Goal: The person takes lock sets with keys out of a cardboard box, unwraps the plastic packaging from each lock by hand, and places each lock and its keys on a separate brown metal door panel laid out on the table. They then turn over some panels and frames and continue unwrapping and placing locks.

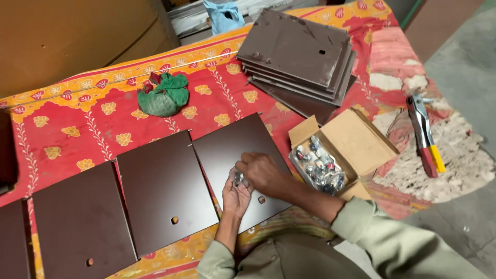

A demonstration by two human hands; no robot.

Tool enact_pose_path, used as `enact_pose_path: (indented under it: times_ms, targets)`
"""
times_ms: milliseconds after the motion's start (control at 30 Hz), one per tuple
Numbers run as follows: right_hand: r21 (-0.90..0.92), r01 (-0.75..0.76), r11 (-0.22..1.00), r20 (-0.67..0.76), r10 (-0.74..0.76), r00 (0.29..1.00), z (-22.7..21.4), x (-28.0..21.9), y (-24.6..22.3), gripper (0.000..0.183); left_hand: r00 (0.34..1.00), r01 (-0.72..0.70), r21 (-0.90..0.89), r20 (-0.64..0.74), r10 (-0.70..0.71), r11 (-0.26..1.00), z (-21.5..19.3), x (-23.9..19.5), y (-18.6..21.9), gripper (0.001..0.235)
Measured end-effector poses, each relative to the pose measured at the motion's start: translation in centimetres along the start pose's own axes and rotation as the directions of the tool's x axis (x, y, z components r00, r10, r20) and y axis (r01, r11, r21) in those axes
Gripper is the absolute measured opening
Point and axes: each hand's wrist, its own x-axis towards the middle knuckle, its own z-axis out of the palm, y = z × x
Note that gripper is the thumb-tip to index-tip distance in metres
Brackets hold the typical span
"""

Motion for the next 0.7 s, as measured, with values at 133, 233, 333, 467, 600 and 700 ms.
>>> enact_pose_path:
  times_ms: [133,233,333,467,600,700]
  targets:
    - [0.135,0.013,0.991,-0.075,-0.003,0.997,-3.9,0.5,0.2,0.016,0.990,-0.085,-0.016,0.113,0.087,0.996,5.2,-1.0,1.4,0.024]
    - [0.111,-0.118,0.987,-0.154,0.135,0.979,-7.5,-1.9,2.7,0.023,0.935,0.077,0.811,-0.260,0.241,0.579,10.5,-2.1,2.2,0.013]
    - [0.310,-0.406,0.860,-0.101,0.455,0.885,-8.5,-8.5,9.4,0.025,0.862,-0.227,0.925,0.337,0.379,-0.306,12.1,-2.2,2.8,0.021]
    - [0.487,-0.627,0.608,-0.109,0.754,0.647,-10.3,-17.3,15.4,0.025,0.888,-0.185,0.613,0.440,0.136,-0.768,13.3,-2.4,2.9,0.048]
    - [0.681,-0.565,0.466,-0.304,0.882,0.361,-13.0,-26.6,16.9,0.015,0.850,-0.421,0.564,0.520,-0.091,-0.711,14.6,-1.3,-1.3,0.039]
    - [0.817,-0.332,0.472,-0.438,0.882,0.175,-11.0,-36.2,22.2,0.010,0.773,-0.612,0.478,0.529,-0.349,-0.630,16.0,1.2,-6.3,0.041]
